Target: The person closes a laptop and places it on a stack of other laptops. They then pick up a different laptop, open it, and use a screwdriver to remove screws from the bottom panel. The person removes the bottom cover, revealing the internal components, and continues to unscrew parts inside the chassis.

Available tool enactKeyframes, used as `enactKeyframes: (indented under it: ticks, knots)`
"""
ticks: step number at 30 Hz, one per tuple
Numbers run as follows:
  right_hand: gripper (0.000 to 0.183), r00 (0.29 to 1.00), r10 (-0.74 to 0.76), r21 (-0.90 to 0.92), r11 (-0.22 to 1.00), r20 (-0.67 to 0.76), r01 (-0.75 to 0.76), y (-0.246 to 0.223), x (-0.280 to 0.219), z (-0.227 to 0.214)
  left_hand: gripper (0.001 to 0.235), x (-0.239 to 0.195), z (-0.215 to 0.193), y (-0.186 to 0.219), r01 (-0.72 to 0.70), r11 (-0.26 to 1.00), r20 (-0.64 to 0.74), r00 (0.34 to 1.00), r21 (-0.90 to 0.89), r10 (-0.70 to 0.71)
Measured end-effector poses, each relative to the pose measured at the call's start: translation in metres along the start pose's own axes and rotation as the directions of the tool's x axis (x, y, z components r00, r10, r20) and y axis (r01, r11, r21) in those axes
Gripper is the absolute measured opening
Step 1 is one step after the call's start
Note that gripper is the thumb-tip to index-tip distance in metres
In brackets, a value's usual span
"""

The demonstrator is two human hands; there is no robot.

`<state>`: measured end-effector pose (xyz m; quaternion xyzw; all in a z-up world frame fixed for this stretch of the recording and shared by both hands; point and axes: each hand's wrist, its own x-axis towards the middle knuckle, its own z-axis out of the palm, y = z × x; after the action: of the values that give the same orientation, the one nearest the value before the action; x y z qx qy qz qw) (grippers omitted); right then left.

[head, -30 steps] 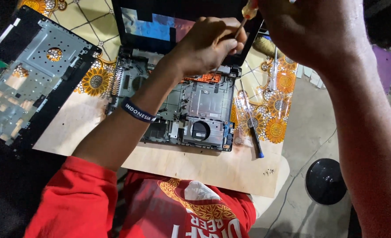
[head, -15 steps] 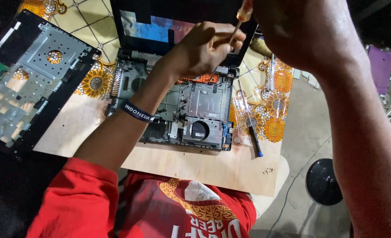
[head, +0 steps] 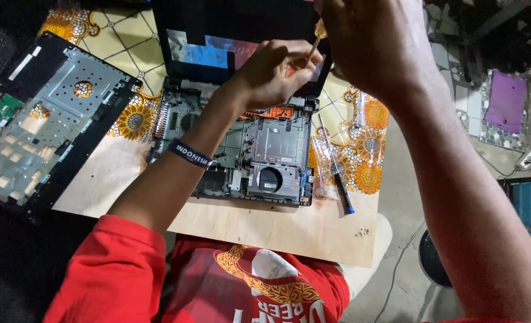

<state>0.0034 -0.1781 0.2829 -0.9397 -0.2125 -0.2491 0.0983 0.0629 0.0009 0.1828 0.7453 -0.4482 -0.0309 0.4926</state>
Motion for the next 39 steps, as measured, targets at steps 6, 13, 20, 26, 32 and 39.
enactKeyframes:
  ticks: [6,13,20,26,32,39]
  knots:
    - [0.016,0.991,0.116,0.293,0.947,0.059,-0.128,-0.011,0.001,-0.003,0.008,0.001,0.007,-0.008,0.109,0.99,-0.077,0.992,0.087,-0.103]
    - [0.031,0.967,0.251,0.276,0.928,0.037,-0.251,-0.011,-0.005,-0.007,0.019,-0.01,0.02,-0.014,-0.158,0.968,-0.258,0.944,0.194,0.206]
    - [0.02,0.989,0.107,0.21,0.974,-0.102,-0.084,0.008,-0.029,-0.036,0.021,-0.048,0.056,-0.061,0.258,0.965,-0.174,0.953,0.05,-0.246]
    - [0.021,0.988,0.123,0.347,0.934,-0.094,-0.084,-0.002,-0.05,-0.066,0.029,-0.049,0.065,-0.021,0.546,0.838,0.201,0.82,0.005,-0.536]
    - [0.046,0.93,0.332,0.223,0.929,-0.159,-0.294,0.019,-0.108,-0.084,0.012,-0.05,0.103,-0.048,0.388,0.916,0.093,0.921,-0.106,-0.379]
    - [0.025,0.519,0.719,0.487,0.695,-0.462,-0.529,0.04,-0.254,-0.084,0.01,-0.037,0.158,-0.048,0.227,0.946,0.217,0.936,0.234,-0.278]
